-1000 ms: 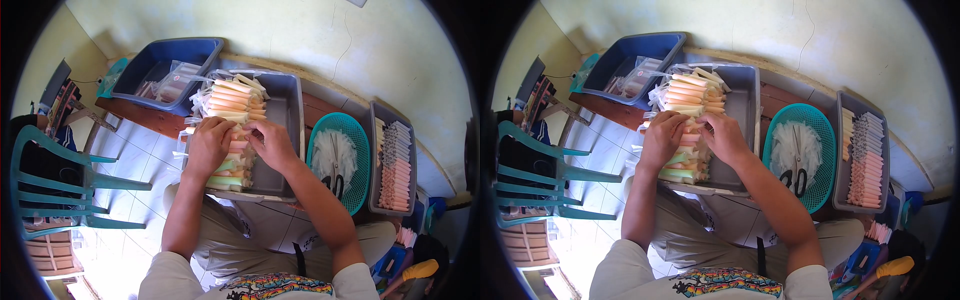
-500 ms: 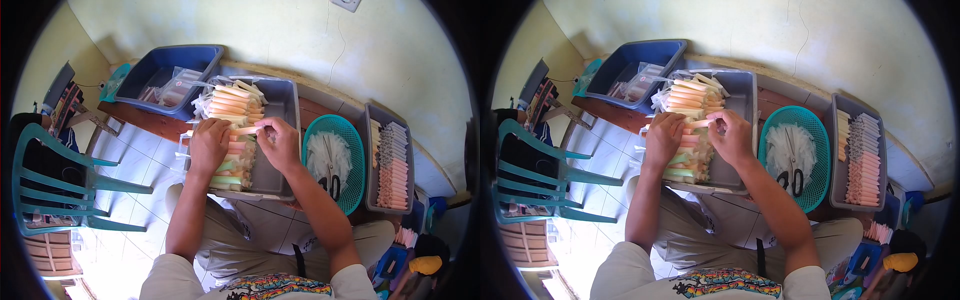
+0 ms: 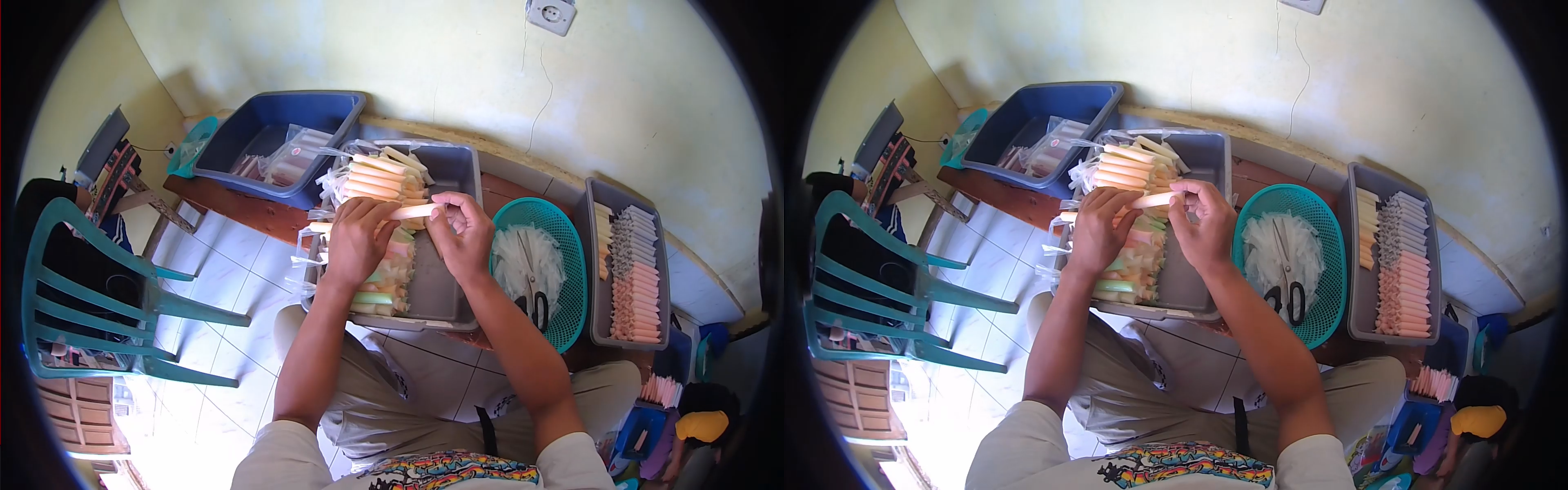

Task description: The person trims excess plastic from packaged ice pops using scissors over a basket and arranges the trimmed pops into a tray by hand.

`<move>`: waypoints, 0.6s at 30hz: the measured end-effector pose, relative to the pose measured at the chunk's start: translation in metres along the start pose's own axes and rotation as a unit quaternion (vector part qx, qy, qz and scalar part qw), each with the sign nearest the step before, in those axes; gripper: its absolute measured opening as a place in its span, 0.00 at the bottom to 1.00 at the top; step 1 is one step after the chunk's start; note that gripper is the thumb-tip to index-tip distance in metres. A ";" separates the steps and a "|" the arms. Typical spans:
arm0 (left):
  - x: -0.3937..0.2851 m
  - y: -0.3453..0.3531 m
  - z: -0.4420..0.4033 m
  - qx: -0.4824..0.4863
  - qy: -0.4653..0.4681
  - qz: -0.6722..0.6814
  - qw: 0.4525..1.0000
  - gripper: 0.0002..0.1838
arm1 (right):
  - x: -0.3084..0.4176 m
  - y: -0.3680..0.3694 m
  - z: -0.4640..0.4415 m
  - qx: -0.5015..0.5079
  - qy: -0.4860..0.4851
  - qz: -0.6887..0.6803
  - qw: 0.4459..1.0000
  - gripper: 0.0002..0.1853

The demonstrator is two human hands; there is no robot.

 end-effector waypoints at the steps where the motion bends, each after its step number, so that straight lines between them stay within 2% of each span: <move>1: -0.001 -0.003 -0.001 -0.016 0.003 0.011 1.000 0.17 | 0.000 0.000 0.000 -0.004 0.001 -0.026 1.000 0.11; 2: -0.002 -0.004 -0.002 -0.016 0.006 0.012 1.000 0.17 | 0.000 -0.001 -0.001 -0.006 -0.001 -0.025 1.000 0.11; 4: -0.004 -0.007 -0.003 -0.047 -0.006 0.038 0.998 0.18 | -0.004 -0.002 -0.002 -0.002 0.057 -0.086 0.995 0.12; 8: -0.013 -0.011 -0.004 -0.057 -0.001 0.056 0.997 0.18 | -0.003 -0.011 -0.005 0.003 0.094 -0.061 0.994 0.13; 11: -0.016 -0.008 -0.005 -0.058 -0.022 0.093 0.994 0.18 | 0.010 -0.023 -0.005 0.012 0.042 -0.019 0.999 0.13; 13: -0.017 -0.003 -0.005 -0.037 -0.065 0.166 0.983 0.16 | 0.026 -0.033 -0.004 0.046 -0.002 0.099 0.994 0.14; 14: -0.020 -0.002 -0.005 -0.037 -0.063 0.168 0.983 0.16 | 0.032 -0.039 -0.004 0.045 -0.003 0.101 0.994 0.14; 16: -0.025 0.000 -0.006 -0.032 -0.074 0.212 0.974 0.17 | 0.050 -0.046 -0.002 0.098 -0.080 0.213 0.969 0.13; 18: -0.027 0.005 -0.004 -0.025 -0.093 0.246 0.964 0.17 | 0.067 -0.055 -0.001 0.115 -0.092 0.252 0.957 0.12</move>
Point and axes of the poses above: each hand's wrist, its own z-axis away from the middle knuckle, its own y-axis out of the palm, x = y × z, the point moved 4 cm from there along -z, towards the middle knuckle, and after that the axes turned 2 degrees about y, right-handed, at the moved point
